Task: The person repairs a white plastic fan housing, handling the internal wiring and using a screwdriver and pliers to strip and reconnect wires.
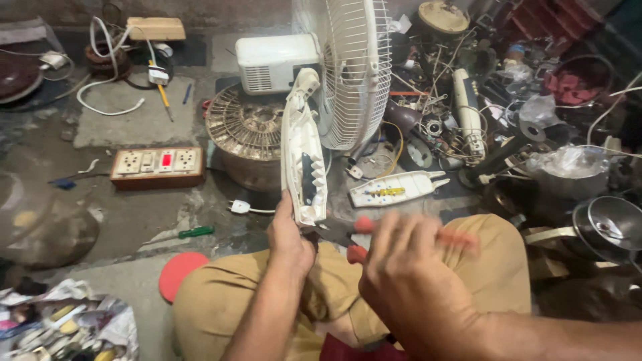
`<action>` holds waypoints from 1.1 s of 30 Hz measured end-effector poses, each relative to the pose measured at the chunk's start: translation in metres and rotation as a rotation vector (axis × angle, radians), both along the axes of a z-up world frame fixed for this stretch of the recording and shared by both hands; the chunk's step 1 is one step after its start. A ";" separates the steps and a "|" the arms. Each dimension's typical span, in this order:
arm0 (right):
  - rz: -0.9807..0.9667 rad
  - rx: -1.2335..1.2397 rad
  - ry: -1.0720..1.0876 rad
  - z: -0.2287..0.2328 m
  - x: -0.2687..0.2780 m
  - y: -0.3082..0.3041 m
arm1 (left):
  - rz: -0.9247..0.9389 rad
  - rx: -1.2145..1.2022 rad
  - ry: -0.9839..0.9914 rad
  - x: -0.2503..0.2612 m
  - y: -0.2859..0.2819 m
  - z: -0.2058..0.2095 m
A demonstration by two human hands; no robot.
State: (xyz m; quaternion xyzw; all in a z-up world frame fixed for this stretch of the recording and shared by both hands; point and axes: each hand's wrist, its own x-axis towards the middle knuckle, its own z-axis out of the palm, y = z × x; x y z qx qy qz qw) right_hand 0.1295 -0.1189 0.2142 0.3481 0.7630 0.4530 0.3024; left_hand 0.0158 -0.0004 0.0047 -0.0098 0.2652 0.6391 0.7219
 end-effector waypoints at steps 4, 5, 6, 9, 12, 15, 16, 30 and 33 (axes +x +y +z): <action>-0.080 -0.257 0.087 -0.008 0.029 -0.004 | 0.000 0.100 -0.007 -0.002 0.001 -0.004; -0.085 -0.254 0.082 -0.011 0.044 -0.003 | -0.022 0.116 0.015 -0.004 0.001 -0.004; 0.020 -0.218 0.274 -0.014 0.061 0.001 | -0.044 0.132 0.036 -0.003 0.001 -0.004; -0.088 -0.411 0.726 -0.032 0.109 0.001 | -0.109 0.084 0.110 -0.007 -0.001 -0.001; -0.680 -1.046 1.298 -0.053 0.141 0.001 | -0.115 0.086 0.109 -0.007 -0.001 0.002; -1.133 -1.814 1.917 -0.072 0.143 -0.015 | -0.084 0.102 0.078 -0.005 -0.002 0.004; -1.161 -2.175 2.252 -0.074 0.139 -0.019 | -0.075 0.094 0.080 -0.003 -0.001 0.005; -1.581 -2.535 1.939 -0.024 0.113 0.060 | -0.050 -0.059 0.150 -0.006 -0.009 0.013; -1.589 -2.598 1.972 -0.025 0.116 0.063 | -0.010 -0.035 0.135 -0.004 -0.008 0.018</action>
